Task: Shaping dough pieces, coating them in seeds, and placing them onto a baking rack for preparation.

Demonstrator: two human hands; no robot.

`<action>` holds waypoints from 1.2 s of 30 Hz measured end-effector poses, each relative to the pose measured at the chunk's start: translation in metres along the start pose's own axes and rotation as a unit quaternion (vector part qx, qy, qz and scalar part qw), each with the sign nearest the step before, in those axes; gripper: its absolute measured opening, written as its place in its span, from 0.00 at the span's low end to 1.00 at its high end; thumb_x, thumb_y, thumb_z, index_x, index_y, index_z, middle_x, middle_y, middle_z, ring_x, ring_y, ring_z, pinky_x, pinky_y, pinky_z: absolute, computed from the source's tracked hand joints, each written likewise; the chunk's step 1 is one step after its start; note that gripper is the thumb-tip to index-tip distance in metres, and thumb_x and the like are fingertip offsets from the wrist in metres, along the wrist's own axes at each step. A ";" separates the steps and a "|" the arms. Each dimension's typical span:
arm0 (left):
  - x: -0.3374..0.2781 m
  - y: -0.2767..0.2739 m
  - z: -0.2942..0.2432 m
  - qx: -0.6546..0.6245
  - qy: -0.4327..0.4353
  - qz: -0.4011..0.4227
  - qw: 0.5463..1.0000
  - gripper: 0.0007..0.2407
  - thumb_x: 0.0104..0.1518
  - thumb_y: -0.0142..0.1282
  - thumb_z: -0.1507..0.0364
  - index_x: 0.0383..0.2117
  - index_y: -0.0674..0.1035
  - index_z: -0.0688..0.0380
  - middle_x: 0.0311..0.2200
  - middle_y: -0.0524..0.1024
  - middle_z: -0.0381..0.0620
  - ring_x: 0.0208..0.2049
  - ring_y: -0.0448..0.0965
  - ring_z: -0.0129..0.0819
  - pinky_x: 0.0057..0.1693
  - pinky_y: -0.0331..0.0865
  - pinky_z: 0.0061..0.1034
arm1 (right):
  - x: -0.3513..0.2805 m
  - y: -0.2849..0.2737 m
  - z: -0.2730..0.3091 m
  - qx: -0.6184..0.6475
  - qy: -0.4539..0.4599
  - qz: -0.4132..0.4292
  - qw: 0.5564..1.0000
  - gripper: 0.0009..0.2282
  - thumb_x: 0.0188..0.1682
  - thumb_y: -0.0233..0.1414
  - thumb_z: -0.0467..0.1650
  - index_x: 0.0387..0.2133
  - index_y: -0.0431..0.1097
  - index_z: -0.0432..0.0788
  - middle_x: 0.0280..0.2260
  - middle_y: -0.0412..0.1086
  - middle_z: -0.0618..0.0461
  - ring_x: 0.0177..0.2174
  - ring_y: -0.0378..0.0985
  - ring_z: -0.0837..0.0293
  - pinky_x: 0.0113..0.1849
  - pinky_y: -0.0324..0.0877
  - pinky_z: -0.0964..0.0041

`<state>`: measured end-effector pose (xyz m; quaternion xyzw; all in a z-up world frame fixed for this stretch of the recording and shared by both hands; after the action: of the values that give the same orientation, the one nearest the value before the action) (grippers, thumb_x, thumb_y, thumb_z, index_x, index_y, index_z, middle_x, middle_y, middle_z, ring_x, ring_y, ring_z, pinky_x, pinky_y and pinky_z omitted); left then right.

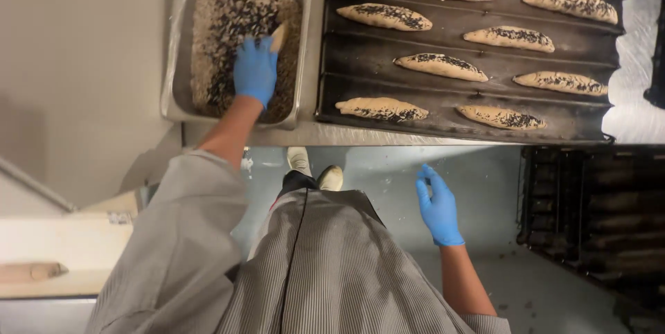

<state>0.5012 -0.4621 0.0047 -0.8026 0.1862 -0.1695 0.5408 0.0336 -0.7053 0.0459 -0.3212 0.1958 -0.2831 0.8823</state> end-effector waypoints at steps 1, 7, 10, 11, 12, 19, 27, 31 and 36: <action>0.001 0.001 -0.003 -0.002 0.007 0.002 1.000 0.15 0.66 0.53 0.67 0.56 0.71 0.56 0.53 0.66 0.68 0.50 0.69 0.67 0.49 0.69 0.53 | 0.005 -0.004 0.005 0.000 0.005 -0.006 1.000 0.16 0.55 0.52 0.30 0.54 0.68 0.35 0.50 0.75 0.42 0.47 0.80 0.52 0.48 0.71 0.61; 0.004 0.011 0.012 -0.030 0.019 0.009 0.999 0.14 0.69 0.52 0.68 0.57 0.72 0.57 0.50 0.66 0.67 0.48 0.70 0.67 0.53 0.68 0.53 | 0.029 -0.011 0.032 0.004 0.017 -0.053 0.998 0.17 0.56 0.52 0.30 0.56 0.68 0.36 0.48 0.76 0.43 0.47 0.80 0.52 0.49 0.71 0.61; -0.001 0.025 0.033 -0.089 -0.014 0.069 0.994 0.16 0.66 0.52 0.66 0.57 0.72 0.59 0.51 0.66 0.65 0.49 0.69 0.65 0.53 0.68 0.51 | 0.038 -0.006 0.052 -0.010 0.019 -0.042 0.999 0.16 0.55 0.52 0.30 0.56 0.68 0.36 0.49 0.75 0.43 0.48 0.79 0.51 0.47 0.71 0.61; 0.004 0.039 0.052 -0.197 -0.045 0.094 0.975 0.14 0.70 0.48 0.66 0.55 0.71 0.63 0.49 0.67 0.64 0.48 0.71 0.60 0.55 0.68 0.49 | 0.044 -0.002 0.059 -0.014 0.012 -0.040 0.999 0.17 0.54 0.53 0.30 0.56 0.69 0.36 0.49 0.75 0.43 0.48 0.79 0.51 0.47 0.71 0.61; 0.009 0.053 0.070 -0.302 -0.075 0.117 0.943 0.14 0.73 0.44 0.66 0.52 0.70 0.67 0.48 0.68 0.63 0.48 0.72 0.55 0.56 0.67 0.47 | 0.052 0.002 0.067 -0.017 0.005 -0.038 0.999 0.17 0.54 0.53 0.30 0.56 0.69 0.36 0.49 0.76 0.43 0.48 0.79 0.51 0.47 0.71 0.60; -0.026 -0.034 0.027 -0.830 -0.240 0.261 0.431 0.21 0.70 0.44 0.55 0.52 0.76 0.62 0.41 0.78 0.48 0.38 0.78 0.38 0.46 0.73 0.36 | 0.092 0.025 0.138 -0.055 -0.083 -0.003 0.995 0.17 0.53 0.55 0.29 0.55 0.69 0.37 0.48 0.76 0.44 0.49 0.77 0.47 0.51 0.69 0.56; 0.003 -0.075 -0.093 -0.824 -0.173 0.448 0.301 0.19 0.72 0.43 0.57 0.55 0.75 0.59 0.41 0.78 0.49 0.36 0.76 0.35 0.41 0.73 0.30 | 0.181 0.027 0.282 -0.025 -0.288 0.035 0.957 0.25 0.48 0.61 0.32 0.60 0.66 0.41 0.59 0.66 0.40 0.58 0.68 0.40 0.58 0.64 0.51; 0.044 -0.046 -0.137 -0.716 -0.208 0.517 0.419 0.21 0.67 0.41 0.55 0.53 0.76 0.58 0.39 0.79 0.46 0.36 0.78 0.32 0.37 0.73 0.27 | 0.241 -0.001 0.341 -0.110 -0.412 0.015 0.904 0.35 0.40 0.66 0.38 0.61 0.61 0.40 0.61 0.58 0.38 0.62 0.57 0.35 0.61 0.54 0.45; 0.118 -0.024 -0.206 -0.591 -0.072 0.572 0.564 0.29 0.61 0.40 0.44 0.48 0.80 0.56 0.24 0.77 0.44 0.22 0.75 0.27 0.29 0.72 0.22 | 0.331 0.000 0.285 -0.109 -0.406 0.106 0.901 0.34 0.44 0.65 0.33 0.65 0.60 0.41 0.58 0.63 0.43 0.56 0.66 0.40 0.59 0.60 0.48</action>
<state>0.5098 -0.6765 0.1091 -0.6781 0.6256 0.3813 -0.0586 0.4366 -0.7827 0.1964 -0.4796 -0.1166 -0.0099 0.8697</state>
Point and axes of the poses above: each hand's wrist, its own x-axis towards the middle knuckle, its own y-axis out of the palm, z = x × y, the point moved 8 cm from there along x, towards the middle knuckle
